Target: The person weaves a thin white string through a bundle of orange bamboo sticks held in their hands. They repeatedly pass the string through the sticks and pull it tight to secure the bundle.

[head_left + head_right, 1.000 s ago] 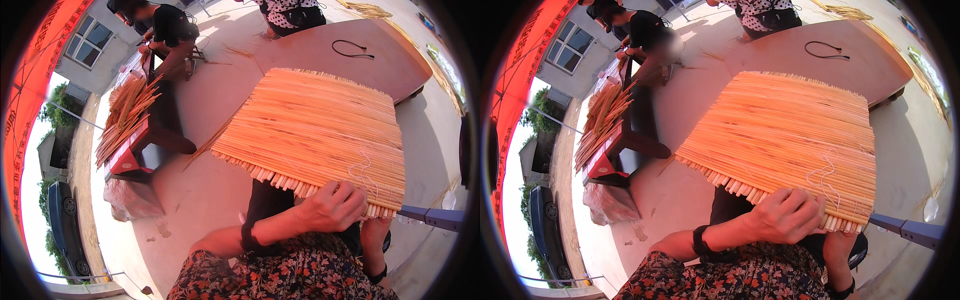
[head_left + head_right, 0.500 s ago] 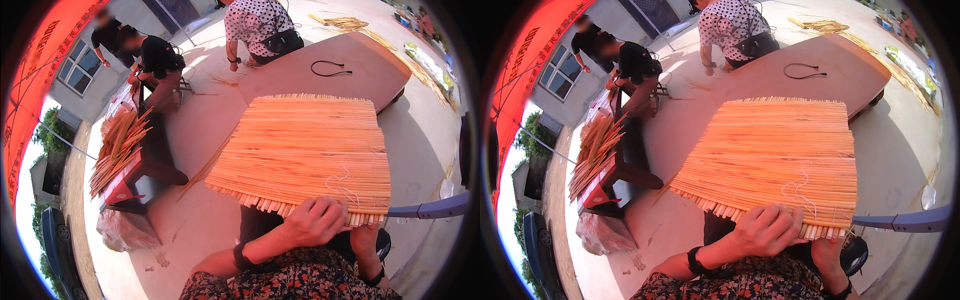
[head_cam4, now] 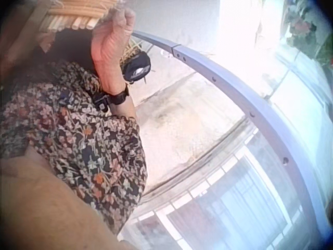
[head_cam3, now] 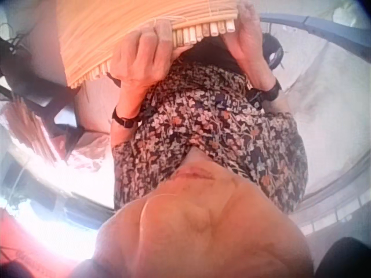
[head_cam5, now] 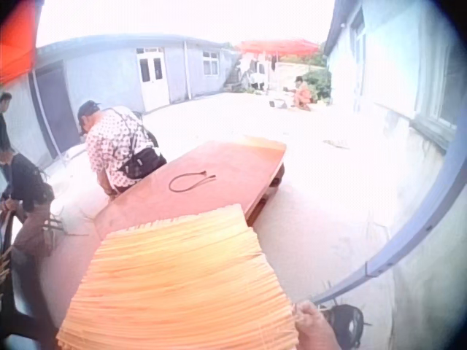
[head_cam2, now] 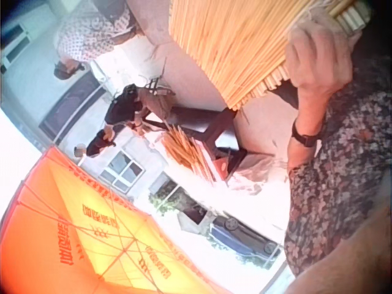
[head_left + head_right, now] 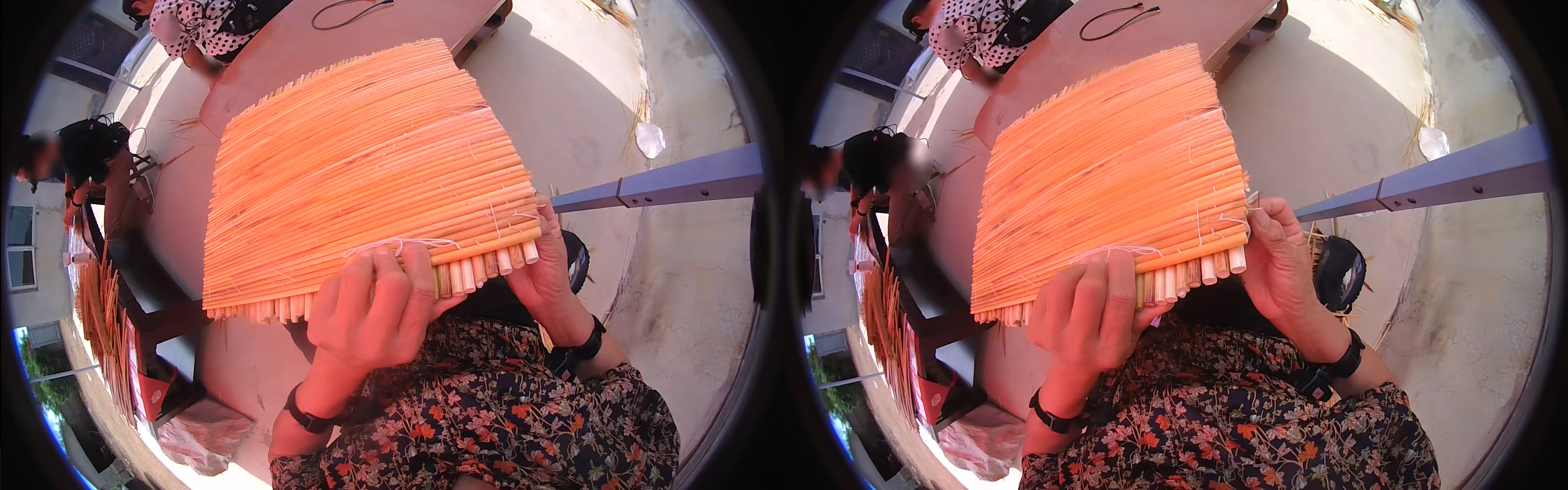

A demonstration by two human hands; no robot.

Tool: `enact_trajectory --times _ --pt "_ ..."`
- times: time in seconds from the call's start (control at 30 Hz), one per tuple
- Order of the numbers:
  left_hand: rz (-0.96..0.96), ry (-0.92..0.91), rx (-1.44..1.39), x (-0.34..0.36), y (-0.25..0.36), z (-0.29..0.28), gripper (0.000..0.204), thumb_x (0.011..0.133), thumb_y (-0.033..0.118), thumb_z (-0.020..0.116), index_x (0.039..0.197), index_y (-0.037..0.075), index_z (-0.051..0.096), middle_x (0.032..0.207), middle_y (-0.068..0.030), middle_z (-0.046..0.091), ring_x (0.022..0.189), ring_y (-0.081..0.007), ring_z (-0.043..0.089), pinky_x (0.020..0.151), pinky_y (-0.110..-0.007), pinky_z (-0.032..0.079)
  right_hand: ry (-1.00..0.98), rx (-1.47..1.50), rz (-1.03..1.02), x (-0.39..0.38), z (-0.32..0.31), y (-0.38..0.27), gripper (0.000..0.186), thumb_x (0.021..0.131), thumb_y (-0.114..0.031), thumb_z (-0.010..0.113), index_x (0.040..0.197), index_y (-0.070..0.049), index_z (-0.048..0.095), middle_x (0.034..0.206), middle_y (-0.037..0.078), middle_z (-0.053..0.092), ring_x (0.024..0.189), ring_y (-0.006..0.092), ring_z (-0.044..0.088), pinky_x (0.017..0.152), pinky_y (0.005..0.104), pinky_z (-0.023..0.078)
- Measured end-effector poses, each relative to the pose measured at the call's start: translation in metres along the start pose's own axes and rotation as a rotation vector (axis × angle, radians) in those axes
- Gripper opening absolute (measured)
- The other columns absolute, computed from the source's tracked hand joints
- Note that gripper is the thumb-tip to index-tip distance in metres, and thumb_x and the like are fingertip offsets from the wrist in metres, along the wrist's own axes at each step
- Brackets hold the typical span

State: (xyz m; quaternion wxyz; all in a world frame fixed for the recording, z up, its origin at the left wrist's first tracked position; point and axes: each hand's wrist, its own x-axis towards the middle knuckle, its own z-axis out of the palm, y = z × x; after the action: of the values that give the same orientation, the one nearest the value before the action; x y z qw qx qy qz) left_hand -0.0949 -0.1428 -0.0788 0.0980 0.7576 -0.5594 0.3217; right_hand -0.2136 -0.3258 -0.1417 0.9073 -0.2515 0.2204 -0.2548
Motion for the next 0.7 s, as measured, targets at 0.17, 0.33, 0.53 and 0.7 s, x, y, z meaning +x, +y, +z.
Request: enact_trajectory --times 0.17,0.33,0.53,0.7 --pt "0.005 -0.026 -0.016 -0.006 0.004 0.005 0.047 0.101 0.047 0.058 0.101 0.003 0.074 0.084 -0.0072 0.067 0.076 -0.0213 0.067 0.058 -0.029 0.049 0.204 0.284 0.218 0.024 -0.004 0.0 0.015 0.104 -0.022 0.059 0.11 -0.009 0.06 0.1 0.002 0.067 0.08 0.009 0.064 0.068 0.0262 0.057" --pt "-0.027 -0.004 -0.014 -0.008 0.004 0.013 0.048 0.1 0.049 0.058 0.102 0.004 0.074 0.086 -0.0075 0.069 0.076 -0.0208 0.067 0.058 -0.029 0.049 0.04 0.499 0.31 0.021 -0.029 0.004 0.027 0.107 -0.03 0.052 0.126 -0.012 0.059 0.074 -0.004 0.06 0.048 0.0052 0.051 0.034 0.0174 0.038" --pt "-0.035 -0.062 -0.04 -0.008 0.008 0.016 0.056 0.1 0.053 0.055 0.104 0.0 0.073 0.09 -0.0107 0.068 0.077 -0.0257 0.065 0.062 -0.034 0.053 0.191 0.017 0.417 0.014 -0.135 0.039 0.014 0.105 -0.027 0.057 0.097 -0.015 0.056 0.06 -0.008 0.045 0.047 0.0051 0.046 0.039 0.0209 0.042" --pt "-0.023 -0.011 -0.026 -0.002 0.008 0.018 0.054 0.1 0.053 0.057 0.103 0.001 0.073 0.087 -0.0104 0.067 0.075 -0.0247 0.065 0.061 -0.033 0.052 0.467 -0.119 0.386 -0.016 -0.281 0.026 0.017 0.102 -0.022 0.063 0.089 -0.015 0.054 0.06 -0.006 0.044 0.048 0.0066 0.046 0.042 0.0235 0.043"
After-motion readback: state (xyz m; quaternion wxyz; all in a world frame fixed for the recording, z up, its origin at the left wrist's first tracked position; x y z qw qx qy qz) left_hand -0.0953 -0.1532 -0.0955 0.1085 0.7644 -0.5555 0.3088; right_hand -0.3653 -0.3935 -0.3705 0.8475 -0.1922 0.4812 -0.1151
